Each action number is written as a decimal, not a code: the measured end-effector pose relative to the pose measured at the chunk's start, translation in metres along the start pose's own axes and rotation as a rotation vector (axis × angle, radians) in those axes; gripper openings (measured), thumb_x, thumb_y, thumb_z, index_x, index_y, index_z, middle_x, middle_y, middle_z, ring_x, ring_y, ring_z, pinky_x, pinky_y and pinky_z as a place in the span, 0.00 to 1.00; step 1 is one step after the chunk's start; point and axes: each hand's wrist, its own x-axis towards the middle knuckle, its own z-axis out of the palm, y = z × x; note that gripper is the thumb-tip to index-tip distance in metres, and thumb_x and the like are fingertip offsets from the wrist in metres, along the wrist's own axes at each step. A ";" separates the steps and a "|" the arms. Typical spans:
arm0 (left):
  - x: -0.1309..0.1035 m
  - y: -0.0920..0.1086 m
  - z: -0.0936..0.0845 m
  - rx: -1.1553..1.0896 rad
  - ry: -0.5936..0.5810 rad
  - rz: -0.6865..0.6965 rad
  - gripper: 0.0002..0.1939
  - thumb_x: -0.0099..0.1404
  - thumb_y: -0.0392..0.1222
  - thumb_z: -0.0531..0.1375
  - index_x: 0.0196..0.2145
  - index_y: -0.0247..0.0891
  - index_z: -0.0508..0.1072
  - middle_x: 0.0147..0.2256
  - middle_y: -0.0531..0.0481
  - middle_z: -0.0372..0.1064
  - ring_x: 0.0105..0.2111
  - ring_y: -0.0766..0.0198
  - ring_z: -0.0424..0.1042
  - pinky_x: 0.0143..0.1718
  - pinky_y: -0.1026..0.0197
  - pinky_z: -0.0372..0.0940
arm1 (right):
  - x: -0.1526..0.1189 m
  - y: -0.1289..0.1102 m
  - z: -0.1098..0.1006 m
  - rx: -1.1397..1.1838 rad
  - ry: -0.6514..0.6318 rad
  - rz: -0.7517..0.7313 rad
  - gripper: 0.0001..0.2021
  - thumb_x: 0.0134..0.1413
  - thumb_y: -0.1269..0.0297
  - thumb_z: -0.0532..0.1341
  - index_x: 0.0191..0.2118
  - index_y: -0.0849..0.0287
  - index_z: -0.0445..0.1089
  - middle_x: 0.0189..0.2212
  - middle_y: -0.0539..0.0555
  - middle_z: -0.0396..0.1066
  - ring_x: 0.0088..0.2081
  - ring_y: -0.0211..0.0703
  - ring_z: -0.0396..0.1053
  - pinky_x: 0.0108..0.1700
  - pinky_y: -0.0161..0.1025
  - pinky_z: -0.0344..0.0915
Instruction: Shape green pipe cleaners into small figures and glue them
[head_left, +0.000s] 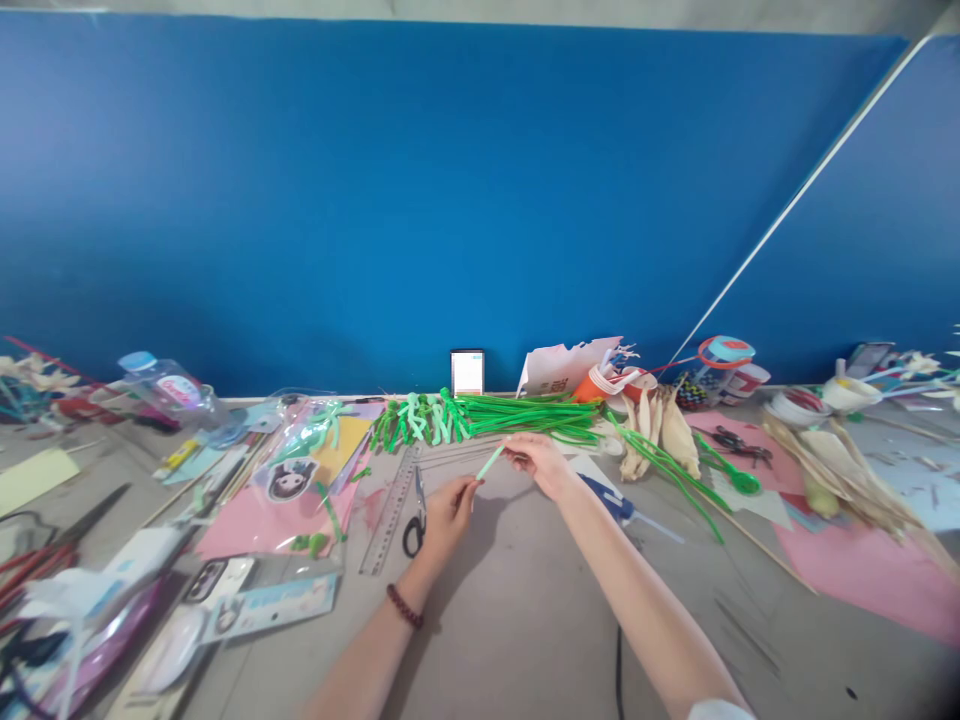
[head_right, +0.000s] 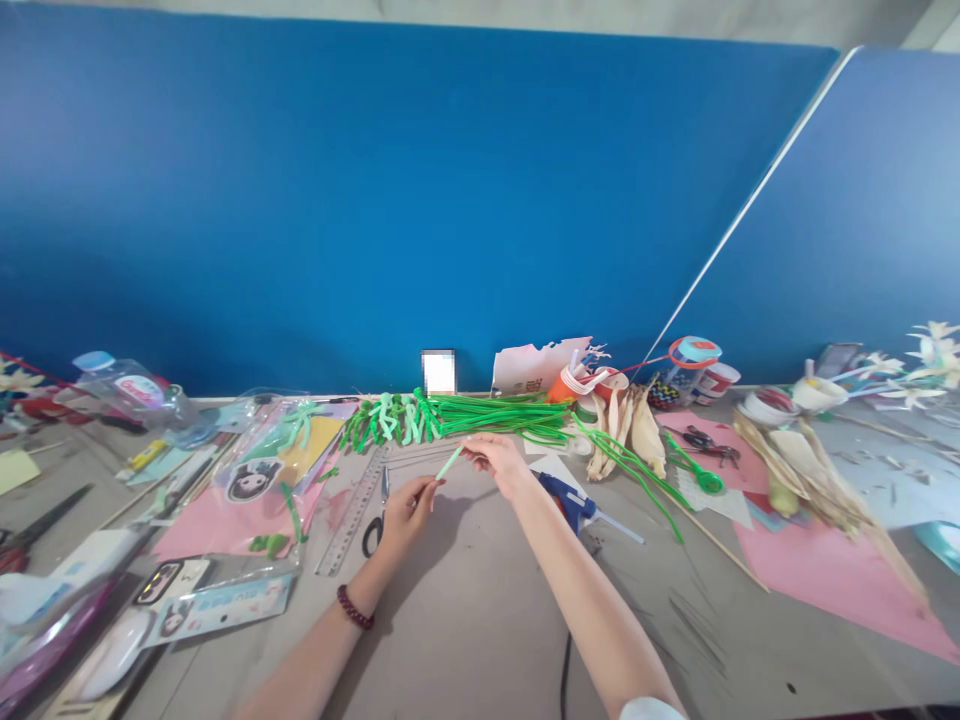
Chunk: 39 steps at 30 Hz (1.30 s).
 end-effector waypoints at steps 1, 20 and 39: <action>0.000 -0.001 0.001 -0.009 -0.006 -0.017 0.20 0.65 0.51 0.50 0.32 0.34 0.75 0.18 0.53 0.64 0.19 0.67 0.62 0.23 0.66 0.56 | 0.001 -0.001 -0.003 -0.025 0.035 -0.037 0.10 0.30 0.60 0.69 0.22 0.62 0.76 0.22 0.53 0.71 0.23 0.33 0.60 0.22 0.31 0.53; -0.001 -0.006 0.001 0.083 0.002 -0.009 0.19 0.65 0.50 0.50 0.32 0.35 0.75 0.18 0.52 0.66 0.20 0.66 0.65 0.25 0.65 0.58 | 0.008 -0.013 -0.024 -0.011 0.174 -0.088 0.13 0.27 0.58 0.69 0.21 0.62 0.74 0.20 0.52 0.68 0.23 0.34 0.60 0.21 0.32 0.52; -0.002 -0.004 0.001 0.031 0.052 -0.045 0.18 0.65 0.48 0.50 0.44 0.36 0.72 0.20 0.54 0.65 0.20 0.68 0.62 0.27 0.65 0.59 | -0.006 -0.030 -0.064 -0.818 0.038 -0.216 0.09 0.41 0.59 0.61 0.24 0.60 0.72 0.21 0.49 0.69 0.25 0.37 0.63 0.30 0.35 0.58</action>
